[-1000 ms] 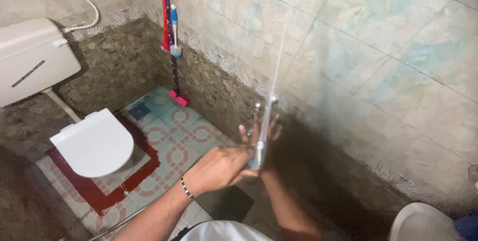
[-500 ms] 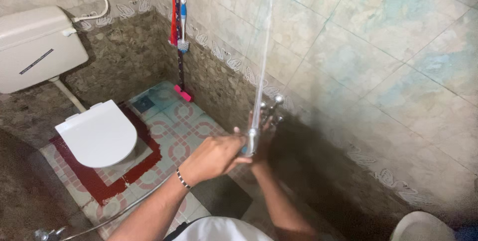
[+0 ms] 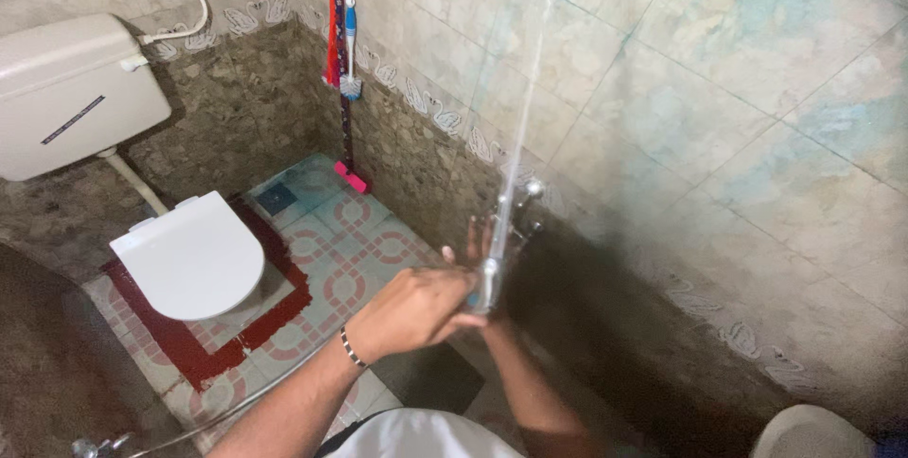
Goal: The person holds a bidet hose, directs a stream of water toward the bathroom floor, and then points the spray at the bathroom door.
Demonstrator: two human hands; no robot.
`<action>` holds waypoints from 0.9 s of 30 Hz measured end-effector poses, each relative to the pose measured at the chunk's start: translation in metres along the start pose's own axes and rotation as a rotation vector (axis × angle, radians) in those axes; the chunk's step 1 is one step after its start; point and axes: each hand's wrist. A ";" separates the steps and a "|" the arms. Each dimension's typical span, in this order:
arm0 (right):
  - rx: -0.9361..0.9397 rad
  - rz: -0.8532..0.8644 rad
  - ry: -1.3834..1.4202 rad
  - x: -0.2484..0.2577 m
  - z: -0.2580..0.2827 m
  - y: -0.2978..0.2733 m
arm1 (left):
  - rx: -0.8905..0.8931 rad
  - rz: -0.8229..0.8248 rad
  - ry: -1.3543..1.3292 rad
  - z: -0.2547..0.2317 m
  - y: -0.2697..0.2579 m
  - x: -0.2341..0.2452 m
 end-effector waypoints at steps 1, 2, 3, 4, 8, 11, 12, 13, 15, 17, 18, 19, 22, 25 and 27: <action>-0.001 0.001 0.005 -0.003 0.001 -0.002 | 0.066 0.026 0.005 0.005 0.000 -0.002; -0.010 -0.007 -0.015 -0.004 -0.002 -0.002 | 0.129 0.051 0.011 0.011 0.001 -0.005; -0.018 -0.013 -0.026 -0.007 -0.002 -0.002 | 0.127 0.053 0.012 0.017 0.002 -0.007; -0.022 -0.018 -0.038 -0.008 -0.003 -0.004 | 0.155 0.065 0.039 0.021 0.001 -0.010; -0.005 -0.028 -0.015 -0.013 0.000 0.001 | 0.113 0.053 0.059 0.018 0.000 -0.013; 0.040 0.000 0.044 -0.014 0.007 0.006 | 0.103 0.070 0.015 0.010 0.002 -0.003; 0.047 0.005 0.050 -0.014 0.008 0.008 | 0.103 0.071 0.015 0.009 0.003 0.000; 0.057 0.012 0.055 -0.014 0.009 0.009 | 0.039 0.019 0.005 0.010 0.004 0.001; 0.048 0.011 0.039 -0.016 0.006 0.008 | -0.024 -0.030 -0.007 0.015 0.004 -0.003; 0.034 0.000 0.003 -0.020 0.000 0.005 | 0.162 0.113 0.029 0.027 0.005 -0.012; 0.014 0.001 -0.021 -0.023 -0.004 0.004 | 0.161 0.113 0.030 0.033 0.003 -0.017; -0.002 0.000 -0.039 -0.026 -0.007 0.004 | 0.216 0.105 0.016 0.038 0.000 -0.022; -0.049 0.021 -0.080 -0.033 -0.015 -0.002 | 0.273 0.091 0.025 0.048 -0.007 -0.031; -0.046 -0.008 -0.077 -0.031 -0.018 -0.004 | 0.258 0.085 0.066 0.046 -0.004 -0.026; -0.033 -0.018 -0.076 -0.028 -0.016 -0.006 | 0.245 0.089 0.079 0.039 -0.003 -0.015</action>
Point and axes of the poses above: each hand's wrist, its own y-axis towards the middle knuckle, its own x-axis out of the back of the hand, z = x × y, and after that the axes turned 14 degrees about x, right-handed
